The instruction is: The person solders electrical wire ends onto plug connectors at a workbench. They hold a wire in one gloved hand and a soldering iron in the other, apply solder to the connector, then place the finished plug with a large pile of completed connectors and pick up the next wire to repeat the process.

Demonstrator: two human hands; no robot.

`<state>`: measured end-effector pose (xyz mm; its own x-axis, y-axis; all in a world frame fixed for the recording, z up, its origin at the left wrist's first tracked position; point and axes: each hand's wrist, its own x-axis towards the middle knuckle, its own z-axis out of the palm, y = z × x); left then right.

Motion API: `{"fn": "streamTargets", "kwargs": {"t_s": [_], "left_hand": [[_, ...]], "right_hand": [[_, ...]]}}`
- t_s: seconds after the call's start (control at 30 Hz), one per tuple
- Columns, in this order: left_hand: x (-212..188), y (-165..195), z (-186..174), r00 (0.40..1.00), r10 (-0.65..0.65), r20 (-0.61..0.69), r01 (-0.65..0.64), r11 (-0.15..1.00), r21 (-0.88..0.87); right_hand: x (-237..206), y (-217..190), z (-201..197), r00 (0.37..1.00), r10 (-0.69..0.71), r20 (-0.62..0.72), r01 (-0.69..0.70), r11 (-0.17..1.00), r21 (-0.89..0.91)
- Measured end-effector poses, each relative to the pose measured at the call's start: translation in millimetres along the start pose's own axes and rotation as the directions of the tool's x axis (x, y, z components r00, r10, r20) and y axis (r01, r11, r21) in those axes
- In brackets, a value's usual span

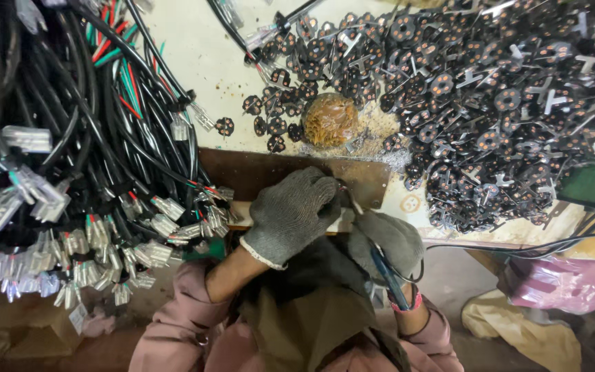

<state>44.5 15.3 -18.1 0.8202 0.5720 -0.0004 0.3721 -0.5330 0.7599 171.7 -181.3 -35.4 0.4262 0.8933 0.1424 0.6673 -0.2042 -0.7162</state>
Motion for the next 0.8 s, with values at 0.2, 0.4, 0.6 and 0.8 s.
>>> {"fn": "streamTargets", "kwargs": {"t_s": [0.2, 0.4, 0.6, 0.8], "left_hand": [[-1, -6, 5, 0.994, 0.063, -0.089, -0.066, 0.997, -0.030], [1, -6, 6, 0.996, 0.054, -0.065, -0.056, 0.998, -0.029], [1, -5, 4, 0.998, 0.046, -0.040, -0.048, 0.998, -0.036], [3, -2, 5, 0.999, 0.023, -0.038, -0.023, 1.000, -0.005]], "right_hand": [[4, -4, 7, 0.998, 0.058, -0.019, -0.060, 0.995, -0.077], [11, -7, 6, 0.995, -0.046, -0.085, 0.047, 0.999, 0.014], [12, -12, 6, 0.995, 0.010, -0.102, -0.021, 0.994, -0.105], [6, -2, 9, 0.969, 0.210, -0.127, -0.165, 0.941, 0.295]]}}
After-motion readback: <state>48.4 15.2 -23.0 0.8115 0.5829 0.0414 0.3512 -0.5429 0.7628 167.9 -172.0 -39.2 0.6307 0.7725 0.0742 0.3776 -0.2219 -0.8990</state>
